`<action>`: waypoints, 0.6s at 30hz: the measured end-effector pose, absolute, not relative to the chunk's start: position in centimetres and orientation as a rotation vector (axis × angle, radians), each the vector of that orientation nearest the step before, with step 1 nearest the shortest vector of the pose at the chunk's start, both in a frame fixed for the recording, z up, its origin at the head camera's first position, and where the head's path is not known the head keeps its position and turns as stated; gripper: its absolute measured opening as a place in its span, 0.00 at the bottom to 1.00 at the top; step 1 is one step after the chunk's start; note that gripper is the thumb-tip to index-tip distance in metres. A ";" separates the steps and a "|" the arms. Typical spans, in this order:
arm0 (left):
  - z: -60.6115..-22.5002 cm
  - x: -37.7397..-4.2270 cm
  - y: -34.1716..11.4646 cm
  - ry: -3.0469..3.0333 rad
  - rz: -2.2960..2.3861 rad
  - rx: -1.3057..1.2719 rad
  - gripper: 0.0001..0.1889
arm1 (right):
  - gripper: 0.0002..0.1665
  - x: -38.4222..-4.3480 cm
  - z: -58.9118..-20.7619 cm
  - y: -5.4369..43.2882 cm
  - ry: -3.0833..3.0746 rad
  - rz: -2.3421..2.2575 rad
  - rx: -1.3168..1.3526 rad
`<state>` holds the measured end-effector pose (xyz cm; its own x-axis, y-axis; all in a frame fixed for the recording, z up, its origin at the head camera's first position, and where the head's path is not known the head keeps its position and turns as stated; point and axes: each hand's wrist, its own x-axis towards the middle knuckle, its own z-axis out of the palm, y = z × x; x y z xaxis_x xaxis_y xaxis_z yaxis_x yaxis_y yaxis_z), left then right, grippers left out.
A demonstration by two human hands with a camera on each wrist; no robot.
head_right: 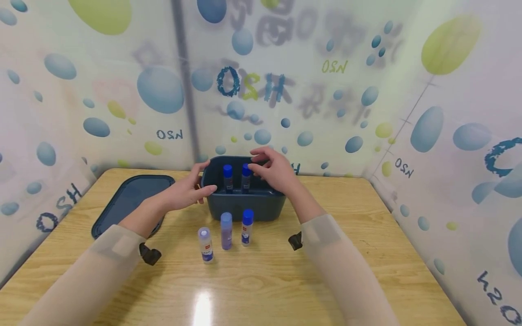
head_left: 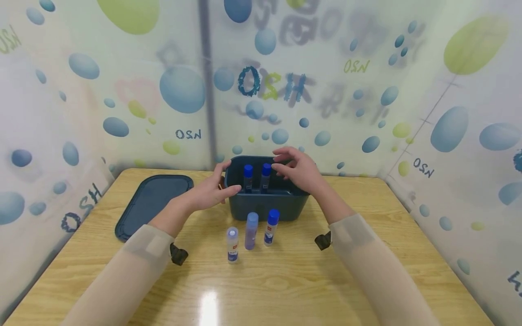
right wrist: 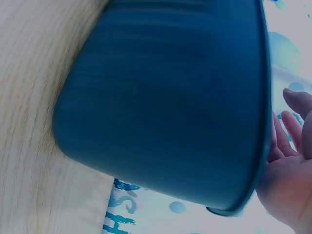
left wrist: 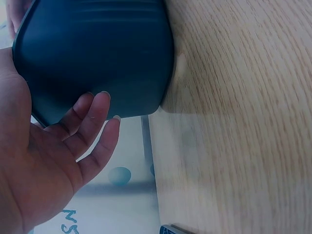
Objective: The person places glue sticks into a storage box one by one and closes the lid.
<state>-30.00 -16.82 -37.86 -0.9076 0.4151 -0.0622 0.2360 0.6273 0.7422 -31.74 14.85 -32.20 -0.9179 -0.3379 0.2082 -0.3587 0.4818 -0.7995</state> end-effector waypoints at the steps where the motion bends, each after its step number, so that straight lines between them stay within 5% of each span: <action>1: -37.8 -30.0 -16.8 2.623 1.148 0.535 0.55 | 0.25 -31.4 -32.1 15.0 -2.676 1.452 0.642; 18: -37.6 -29.8 -16.7 2.634 1.127 0.534 0.55 | 0.22 -25.3 -31.7 18.3 -2.700 1.463 0.726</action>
<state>-29.84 -16.69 -37.62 -0.9078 0.4146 -0.0641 0.2400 0.6385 0.7312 -25.29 18.30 -31.75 -0.8939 -0.4002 0.2019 -0.3877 0.4642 -0.7963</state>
